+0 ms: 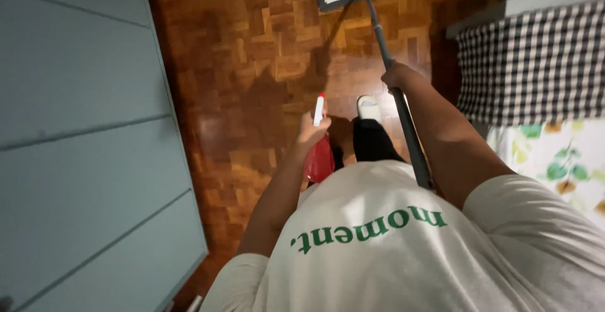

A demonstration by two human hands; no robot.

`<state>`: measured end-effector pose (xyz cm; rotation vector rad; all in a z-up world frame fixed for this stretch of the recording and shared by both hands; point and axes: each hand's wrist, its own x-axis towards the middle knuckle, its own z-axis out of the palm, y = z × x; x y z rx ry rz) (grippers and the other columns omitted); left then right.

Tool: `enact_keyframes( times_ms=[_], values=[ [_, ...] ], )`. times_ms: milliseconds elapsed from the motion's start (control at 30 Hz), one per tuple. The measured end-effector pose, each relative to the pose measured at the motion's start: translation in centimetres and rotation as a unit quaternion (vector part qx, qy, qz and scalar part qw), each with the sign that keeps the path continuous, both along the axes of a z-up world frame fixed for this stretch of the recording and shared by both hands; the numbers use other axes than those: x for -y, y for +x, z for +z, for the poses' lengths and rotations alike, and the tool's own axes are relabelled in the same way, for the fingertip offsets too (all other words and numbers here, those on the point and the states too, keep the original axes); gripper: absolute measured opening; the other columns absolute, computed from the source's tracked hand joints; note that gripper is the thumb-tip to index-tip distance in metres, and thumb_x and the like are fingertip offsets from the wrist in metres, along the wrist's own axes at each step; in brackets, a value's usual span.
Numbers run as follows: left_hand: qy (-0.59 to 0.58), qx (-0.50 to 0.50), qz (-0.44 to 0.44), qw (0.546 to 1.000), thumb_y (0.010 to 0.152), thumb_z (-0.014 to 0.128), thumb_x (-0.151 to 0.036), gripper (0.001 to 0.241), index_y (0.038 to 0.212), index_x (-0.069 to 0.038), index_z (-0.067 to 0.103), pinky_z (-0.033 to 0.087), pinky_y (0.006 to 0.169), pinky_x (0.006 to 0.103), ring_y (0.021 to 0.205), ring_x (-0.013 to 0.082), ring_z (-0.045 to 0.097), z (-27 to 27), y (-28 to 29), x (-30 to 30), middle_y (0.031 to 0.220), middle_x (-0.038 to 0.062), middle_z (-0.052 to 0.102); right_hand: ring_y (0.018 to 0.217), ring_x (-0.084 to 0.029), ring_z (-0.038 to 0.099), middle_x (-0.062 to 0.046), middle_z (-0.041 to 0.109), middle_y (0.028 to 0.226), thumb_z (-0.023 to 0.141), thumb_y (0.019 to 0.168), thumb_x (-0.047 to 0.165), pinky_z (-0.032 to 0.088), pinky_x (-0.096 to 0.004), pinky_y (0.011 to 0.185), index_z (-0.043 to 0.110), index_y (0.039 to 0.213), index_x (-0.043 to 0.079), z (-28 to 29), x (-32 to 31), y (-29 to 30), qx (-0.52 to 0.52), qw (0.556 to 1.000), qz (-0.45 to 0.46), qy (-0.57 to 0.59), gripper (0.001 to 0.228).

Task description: Mop the parquet floor in a bedroom using a spray bottle and a flat mop.

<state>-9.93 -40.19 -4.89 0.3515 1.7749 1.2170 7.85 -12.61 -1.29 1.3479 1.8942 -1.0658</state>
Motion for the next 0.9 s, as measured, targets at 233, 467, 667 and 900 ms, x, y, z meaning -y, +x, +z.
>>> enact_keyframes(
  times_ms=[233, 467, 667, 900],
  values=[
    [-0.053, -0.022, 0.030, 0.998, 0.077, 0.074, -0.017, 0.022, 0.095, -0.005, 0.069, 0.060, 0.050, 0.0316, 0.054, 0.0231, 0.070, 7.4, 3.1, -5.3, 0.072, 0.012, 0.067, 0.107, -0.045, 0.069, -0.026, 0.071, 0.115, 0.061, 0.078, 0.027, 0.055, -0.053, 0.092, 0.054, 0.145, 0.002, -3.8, -11.0, -1.5, -0.003, 0.999, 0.041, 0.031, 0.072],
    [-0.203, -0.159, 0.113, 0.960, 0.075, 0.072, -0.030, 0.025, 0.096, -0.018, 0.076, 0.056, 0.092, 0.0399, 0.102, 0.0305, 0.072, 11.1, 3.2, -10.1, 0.094, 0.011, 0.077, 0.116, -0.053, 0.062, -0.040, 0.059, 0.129, 0.061, 0.087, 0.019, 0.053, -0.058, 0.092, 0.039, 0.152, -0.010, 1.9, -11.2, -0.6, -0.011, 0.997, 0.070, -0.033, 0.074],
    [-0.234, -0.087, 0.147, 0.957, 0.071, 0.073, -0.031, 0.034, 0.101, -0.015, 0.077, 0.052, 0.097, 0.0373, 0.111, 0.0242, 0.069, 10.9, 1.2, -10.3, 0.105, 0.011, 0.075, 0.091, -0.055, 0.068, -0.042, 0.058, 0.120, 0.061, 0.093, 0.014, 0.056, -0.068, 0.064, 0.025, 0.158, -0.007, -4.2, -7.6, 7.7, -0.023, 0.990, -0.030, -0.138, 0.077],
    [-0.302, -0.119, 0.152, 0.934, 0.065, 0.080, -0.044, 0.049, 0.104, -0.016, 0.079, 0.059, 0.087, 0.0351, 0.107, 0.0243, 0.072, 1.9, 0.8, -9.5, 0.100, 0.005, 0.077, 0.088, -0.047, 0.075, -0.038, 0.064, 0.119, 0.064, 0.086, 0.025, 0.061, -0.056, 0.057, 0.016, 0.162, 0.003, -0.3, -2.8, 13.2, 0.045, 0.981, 0.108, -0.154, 0.093]
  ],
)
